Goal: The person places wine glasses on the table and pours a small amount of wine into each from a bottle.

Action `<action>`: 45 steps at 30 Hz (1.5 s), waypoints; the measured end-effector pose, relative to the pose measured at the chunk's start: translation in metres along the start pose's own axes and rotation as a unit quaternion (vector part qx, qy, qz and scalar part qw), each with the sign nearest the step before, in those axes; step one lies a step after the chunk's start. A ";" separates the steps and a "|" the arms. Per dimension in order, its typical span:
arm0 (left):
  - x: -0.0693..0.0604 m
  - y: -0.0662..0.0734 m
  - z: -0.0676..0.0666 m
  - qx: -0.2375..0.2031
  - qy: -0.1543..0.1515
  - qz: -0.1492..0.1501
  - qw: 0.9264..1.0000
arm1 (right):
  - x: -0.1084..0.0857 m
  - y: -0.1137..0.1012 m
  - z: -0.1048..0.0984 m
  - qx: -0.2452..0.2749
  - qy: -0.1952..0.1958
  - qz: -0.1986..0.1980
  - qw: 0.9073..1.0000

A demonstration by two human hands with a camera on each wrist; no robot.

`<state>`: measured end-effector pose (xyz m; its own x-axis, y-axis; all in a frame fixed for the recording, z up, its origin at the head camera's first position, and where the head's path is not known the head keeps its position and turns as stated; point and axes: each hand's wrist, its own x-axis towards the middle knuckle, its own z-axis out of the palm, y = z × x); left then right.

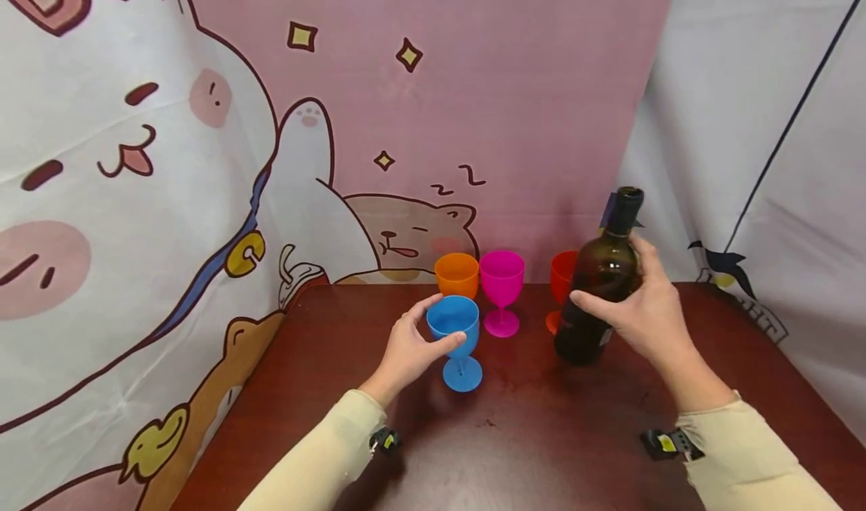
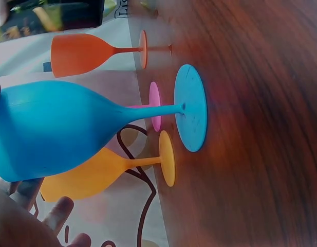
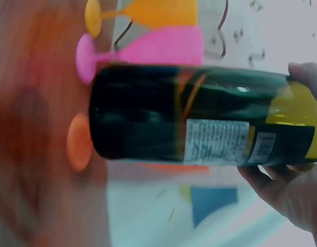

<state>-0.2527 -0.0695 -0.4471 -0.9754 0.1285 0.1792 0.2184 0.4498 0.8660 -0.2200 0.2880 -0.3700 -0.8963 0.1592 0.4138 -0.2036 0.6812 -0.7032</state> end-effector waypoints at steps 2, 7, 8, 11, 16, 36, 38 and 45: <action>0.000 0.000 0.000 0.001 0.000 0.001 1.000 | -0.003 0.016 -0.007 -0.009 0.014 0.028 0.999; -0.001 0.000 -0.001 0.005 0.003 -0.001 1.000 | -0.010 0.055 -0.018 -0.024 0.042 0.068 0.997; -0.001 0.000 -0.001 0.005 0.004 -0.001 1.000 | -0.011 0.061 -0.019 -0.025 0.046 0.072 0.996; -0.001 0.000 -0.001 0.005 0.005 -0.003 1.000 | -0.014 0.079 -0.019 -0.031 0.059 0.081 0.994; -0.001 0.001 0.001 0.003 0.003 -0.006 1.000 | -0.017 0.094 -0.017 -0.042 0.079 0.083 0.993; -0.003 -0.004 -0.004 0.021 0.000 0.004 1.000 | -0.019 0.109 -0.007 -0.060 0.080 0.062 0.993; -0.003 -0.005 -0.005 0.036 -0.002 0.011 0.999 | -0.019 0.111 -0.006 -0.059 0.083 0.063 0.993; -0.001 -0.005 -0.003 0.072 -0.005 0.044 0.996 | -0.019 0.115 -0.005 -0.056 0.100 0.066 0.991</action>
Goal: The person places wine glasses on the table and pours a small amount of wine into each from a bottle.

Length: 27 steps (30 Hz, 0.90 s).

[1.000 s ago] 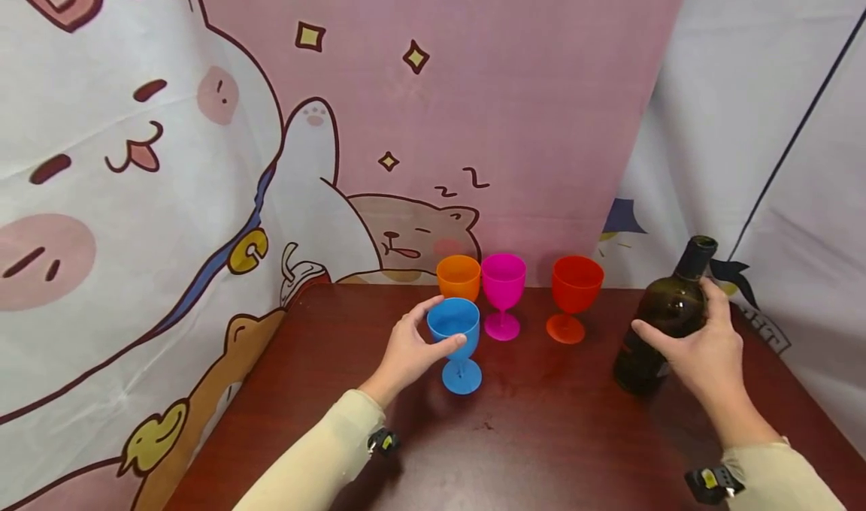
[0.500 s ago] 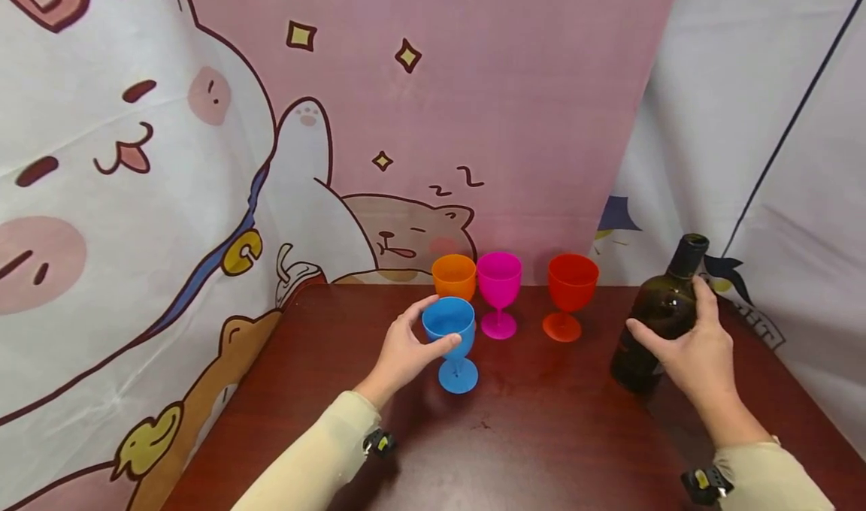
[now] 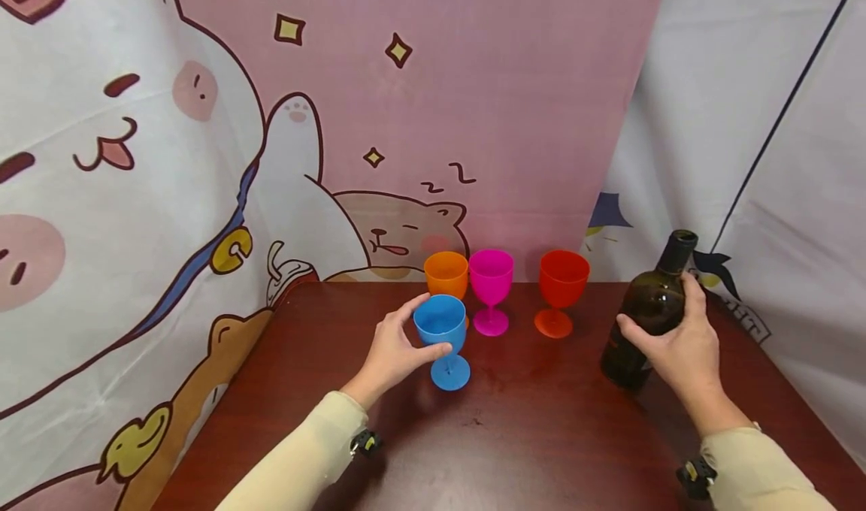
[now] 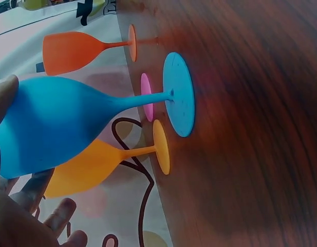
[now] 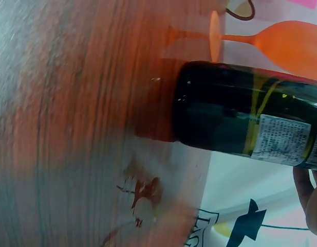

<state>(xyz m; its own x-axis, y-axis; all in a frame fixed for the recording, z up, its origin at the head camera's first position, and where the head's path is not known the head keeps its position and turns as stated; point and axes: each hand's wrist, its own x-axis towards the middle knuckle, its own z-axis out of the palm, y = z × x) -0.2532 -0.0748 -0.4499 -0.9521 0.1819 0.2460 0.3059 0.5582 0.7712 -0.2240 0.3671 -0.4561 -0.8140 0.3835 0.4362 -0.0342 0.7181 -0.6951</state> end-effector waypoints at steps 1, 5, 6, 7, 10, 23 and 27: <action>0.000 0.000 0.001 0.000 0.001 0.003 1.000 | 0.000 0.001 0.000 0.000 0.002 0.000 1.000; 0.001 0.000 0.002 -0.001 0.003 0.009 1.000 | 0.001 0.002 0.000 0.003 0.010 0.002 1.000; 0.000 0.000 0.003 -0.002 0.003 0.008 1.000 | 0.001 0.002 0.001 0.002 0.008 0.003 1.000; 0.000 0.000 0.003 -0.004 0.004 0.006 1.000 | 0.001 0.002 0.001 0.002 0.006 0.004 1.000; -0.001 -0.001 0.005 -0.007 0.008 0.000 1.000 | 0.000 0.001 0.001 0.001 -0.001 0.005 1.000; -0.008 0.002 0.009 -0.014 0.045 -0.030 0.998 | -0.002 -0.001 0.002 0.004 -0.005 0.008 1.000; -0.009 -0.002 0.002 -0.008 0.055 -0.039 0.998 | -0.002 -0.002 0.001 0.007 -0.005 0.013 1.000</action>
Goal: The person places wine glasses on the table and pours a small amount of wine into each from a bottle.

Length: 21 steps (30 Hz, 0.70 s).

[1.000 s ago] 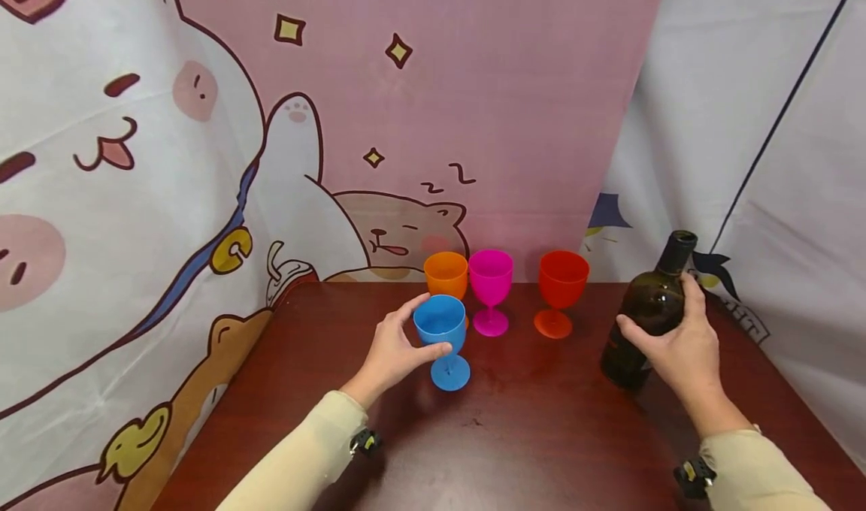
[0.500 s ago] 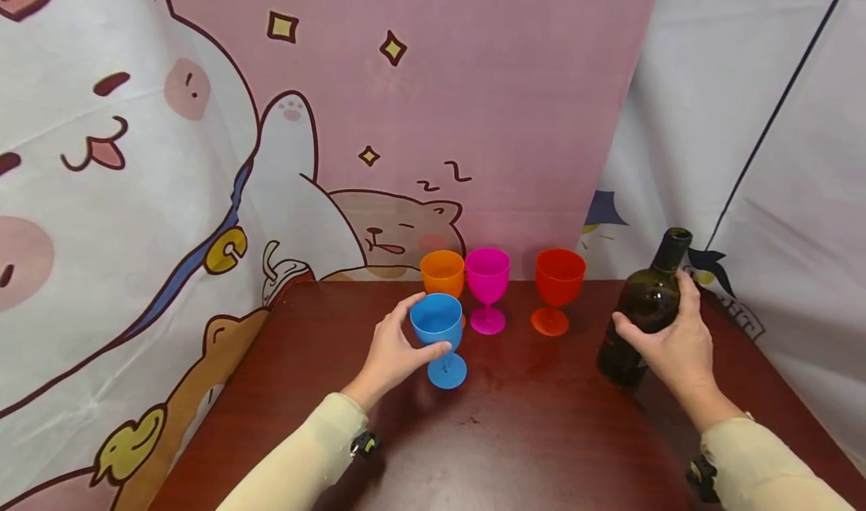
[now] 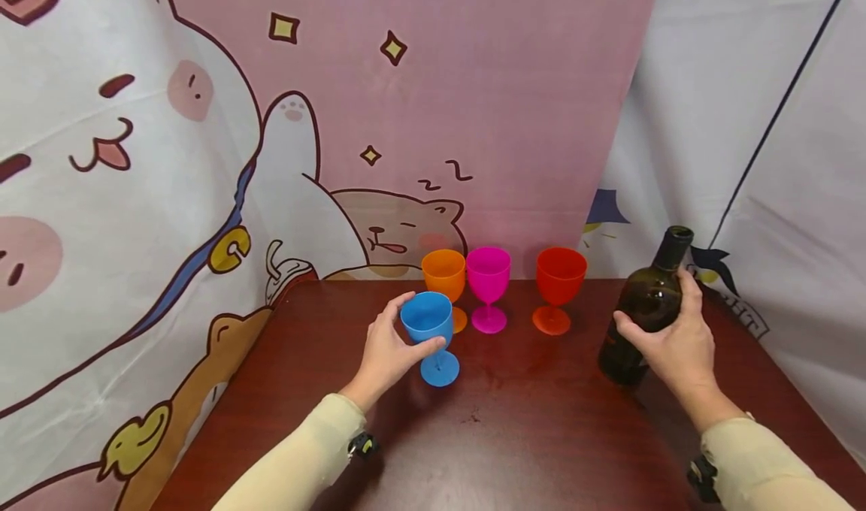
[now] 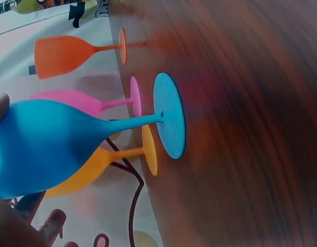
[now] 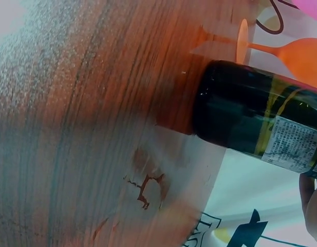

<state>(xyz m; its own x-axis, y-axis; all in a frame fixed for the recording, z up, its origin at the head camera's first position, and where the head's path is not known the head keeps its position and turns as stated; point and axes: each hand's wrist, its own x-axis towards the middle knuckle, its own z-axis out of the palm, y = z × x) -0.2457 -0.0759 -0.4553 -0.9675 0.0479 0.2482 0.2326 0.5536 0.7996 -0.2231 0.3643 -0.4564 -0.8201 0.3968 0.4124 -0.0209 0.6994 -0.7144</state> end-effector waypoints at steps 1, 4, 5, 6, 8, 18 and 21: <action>0.000 -0.001 -0.002 0.001 0.003 -0.003 1.000 | 0.000 0.000 0.000 0.001 -0.001 0.002 1.000; 0.003 -0.007 -0.009 0.006 0.013 -0.019 1.000 | 0.000 0.001 0.000 0.002 -0.002 0.005 1.000; 0.004 -0.009 -0.012 0.007 0.017 -0.024 1.000 | 0.000 0.001 0.000 0.001 -0.002 0.004 1.000; 0.006 -0.012 -0.015 0.008 0.022 -0.029 0.999 | 0.000 0.001 0.001 0.001 0.000 0.002 1.000; 0.011 -0.017 -0.020 0.013 0.032 -0.036 0.999 | 0.000 0.002 0.001 0.000 0.003 -0.001 1.000; 0.043 -0.037 -0.047 0.035 0.058 -0.042 0.997 | -0.002 0.003 0.002 0.015 0.015 -0.013 1.000; 0.053 -0.039 -0.050 0.047 0.061 -0.042 0.996 | -0.002 0.003 0.002 0.016 0.019 -0.016 1.000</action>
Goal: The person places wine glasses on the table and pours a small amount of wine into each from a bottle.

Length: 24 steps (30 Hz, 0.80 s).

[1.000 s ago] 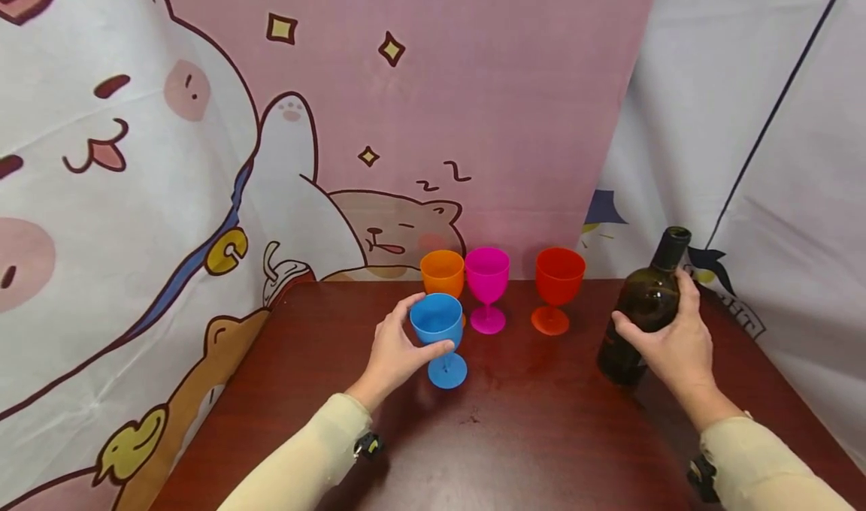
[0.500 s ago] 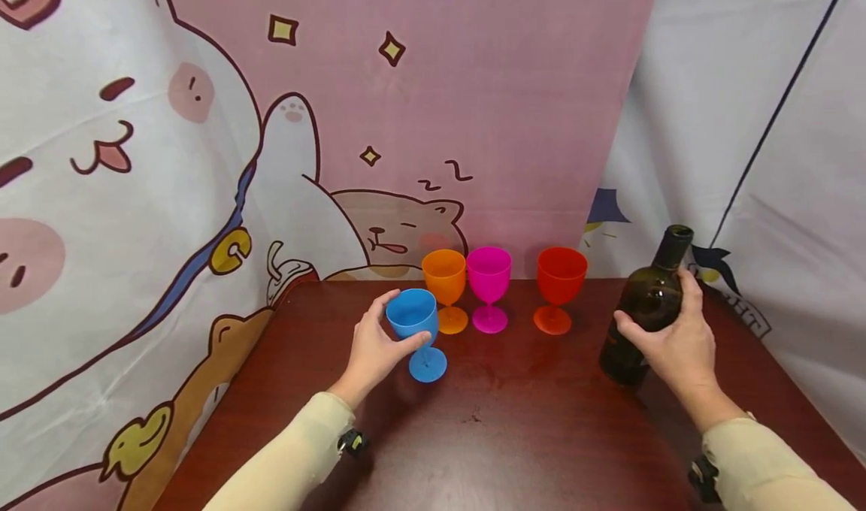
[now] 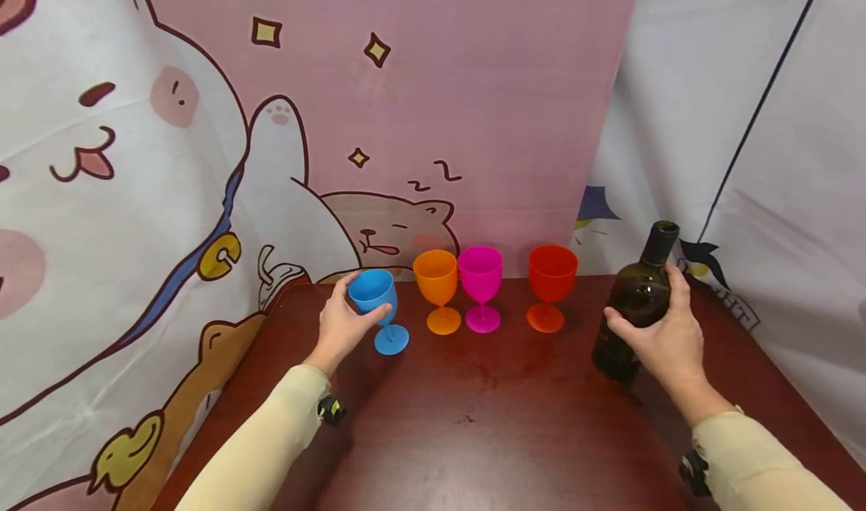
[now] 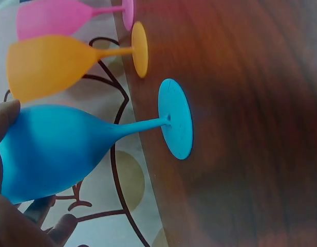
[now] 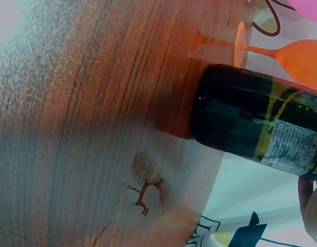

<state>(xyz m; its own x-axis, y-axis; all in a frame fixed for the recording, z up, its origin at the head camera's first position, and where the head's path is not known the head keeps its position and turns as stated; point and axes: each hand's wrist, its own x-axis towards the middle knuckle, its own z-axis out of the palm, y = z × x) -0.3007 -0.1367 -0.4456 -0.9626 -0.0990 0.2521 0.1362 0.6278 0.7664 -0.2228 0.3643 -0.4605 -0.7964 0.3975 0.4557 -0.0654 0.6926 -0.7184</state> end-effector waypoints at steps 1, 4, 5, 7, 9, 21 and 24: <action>0.003 0.000 -0.001 0.004 0.001 -0.002 1.000 | 0.000 -0.001 0.000 -0.001 0.001 -0.001 1.000; 0.011 -0.001 -0.001 0.007 0.004 -0.007 1.000 | 0.000 -0.003 -0.001 -0.004 0.002 -0.002 1.000; 0.014 -0.001 -0.002 0.007 0.005 -0.009 1.000 | 0.000 -0.003 -0.001 -0.003 0.001 -0.002 1.000; 0.019 -0.002 -0.002 0.005 0.005 -0.012 1.000 | 0.000 -0.004 0.000 -0.002 0.001 -0.002 1.000; 0.023 -0.004 -0.002 0.002 0.005 -0.016 1.000 | -0.001 -0.005 0.000 -0.001 0.000 -0.003 1.000; 0.031 -0.008 0.000 -0.013 -0.006 -0.032 0.999 | -0.002 -0.006 0.000 0.001 0.002 -0.001 1.000; 0.030 -0.007 0.001 -0.015 -0.010 -0.033 0.999 | -0.003 -0.004 -0.002 0.000 0.001 -0.001 1.000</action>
<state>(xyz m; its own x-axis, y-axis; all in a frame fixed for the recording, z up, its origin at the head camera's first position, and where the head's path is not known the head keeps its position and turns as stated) -0.3311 -0.1437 -0.4437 -0.9743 -0.1236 0.1885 0.0786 0.5975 0.7980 -0.2189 0.3612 -0.4583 -0.7956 0.3974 0.4573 -0.0660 0.6934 -0.7175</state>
